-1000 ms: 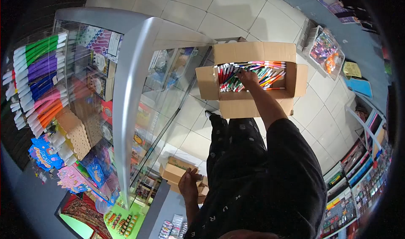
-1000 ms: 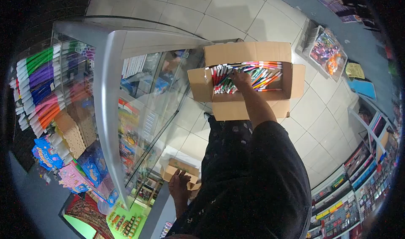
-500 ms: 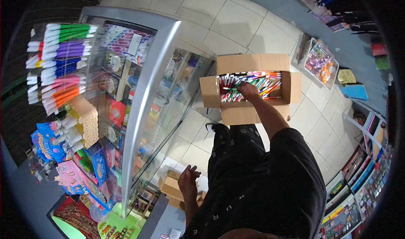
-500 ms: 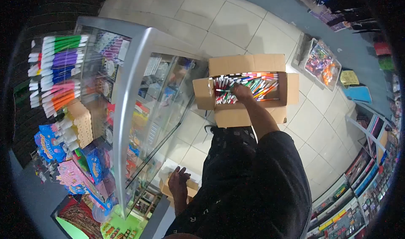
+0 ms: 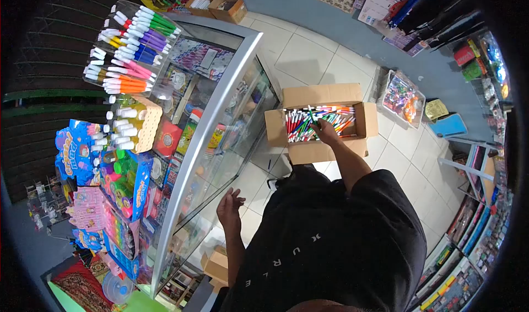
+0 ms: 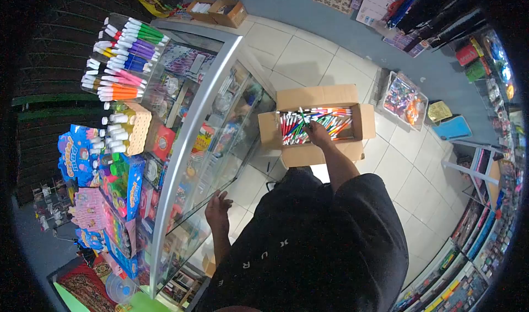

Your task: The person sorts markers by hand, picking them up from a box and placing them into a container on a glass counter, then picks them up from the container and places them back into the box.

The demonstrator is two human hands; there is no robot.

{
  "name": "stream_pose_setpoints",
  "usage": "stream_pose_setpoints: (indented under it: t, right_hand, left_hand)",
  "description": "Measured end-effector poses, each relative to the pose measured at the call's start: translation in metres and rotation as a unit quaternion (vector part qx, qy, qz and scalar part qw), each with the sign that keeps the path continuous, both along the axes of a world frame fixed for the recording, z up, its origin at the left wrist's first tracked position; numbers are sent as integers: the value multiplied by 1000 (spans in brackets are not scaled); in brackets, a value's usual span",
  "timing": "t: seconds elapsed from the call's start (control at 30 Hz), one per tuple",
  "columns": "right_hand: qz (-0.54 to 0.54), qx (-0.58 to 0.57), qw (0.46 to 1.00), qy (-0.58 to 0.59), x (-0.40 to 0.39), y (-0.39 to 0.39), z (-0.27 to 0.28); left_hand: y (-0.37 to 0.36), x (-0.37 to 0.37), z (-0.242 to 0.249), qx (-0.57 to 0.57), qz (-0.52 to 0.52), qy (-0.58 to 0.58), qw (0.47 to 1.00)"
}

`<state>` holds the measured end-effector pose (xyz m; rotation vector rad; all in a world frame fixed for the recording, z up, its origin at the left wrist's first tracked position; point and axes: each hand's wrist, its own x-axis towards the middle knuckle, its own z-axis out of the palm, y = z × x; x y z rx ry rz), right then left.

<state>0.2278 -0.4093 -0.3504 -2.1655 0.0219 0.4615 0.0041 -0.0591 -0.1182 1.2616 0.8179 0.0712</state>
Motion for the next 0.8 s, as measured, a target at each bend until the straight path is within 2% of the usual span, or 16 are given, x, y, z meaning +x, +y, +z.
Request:
stream_pose_setpoints:
  t: [0.07, 0.1, 0.17, 0.23, 0.3, 0.33, 0.37, 0.4, 0.43, 0.47, 0.5, 0.57, 0.63, 0.7, 0.73, 0.8]
  right_hand:
    - [2, -14, 1000, 8, -2, 3, 2]
    - [3, -24, 999, -41, -5, 3, -11]
    - [32, -42, 999, 8, -2, 3, -29]
    - [143, -64, 987, 42, 4, 5, -30]
    - [204, -33, 978, 39, 7, 25, -13]
    - [278, -50, 959, -14, 10, 39, -5]
    - [293, -73, 953, -14, 10, 59, 3]
    - [339, -24, 941, -7, 12, 78, 29]
    - [334, 23, 942, -13, 5, 98, 65]
    - [364, 33, 929, -52, 3, 118, 64]
    - [401, 32, 914, -49, 0, 142, 92]
    - [419, 125, 895, -86, -20, 184, 147]
    - [498, 39, 866, -6, -33, 221, 194]
    - [526, 157, 835, -24, -58, 247, 216]
    - [539, 218, 813, 32, -69, 259, 221]
    - [577, 190, 794, 31, -82, 278, 234]
  left_hand:
    - [9, 2, 5, -5, 2, -18, 1000]
    - [12, 6, 8, -6, 7, -31, 999]
    - [15, 6, 10, 2, -5, -18, 1000]
    - [22, 3, -1, 8, -15, -22, 1000]
    - [22, 4, 1, 4, -44, -23, 999]
    - [21, 5, 5, 1, -66, -28, 997]
    - [20, 6, 9, -2, -87, -32, 996]
    - [19, 7, 8, -10, -98, -35, 994]
    - [19, 7, 6, -19, -111, -38, 993]
    - [22, 5, -8, -26, -125, -25, 991]
    - [22, 5, -5, -23, -124, -33, 992]
    - [21, 7, 3, -17, -126, -42, 991]
    - [23, 6, -3, 13, -123, -64, 990]
    - [27, 6, 6, 77, -140, -113, 981]
    - [32, 2, 33, 111, -160, -67, 979]
    - [38, -8, 49, 101, -106, -98, 984]
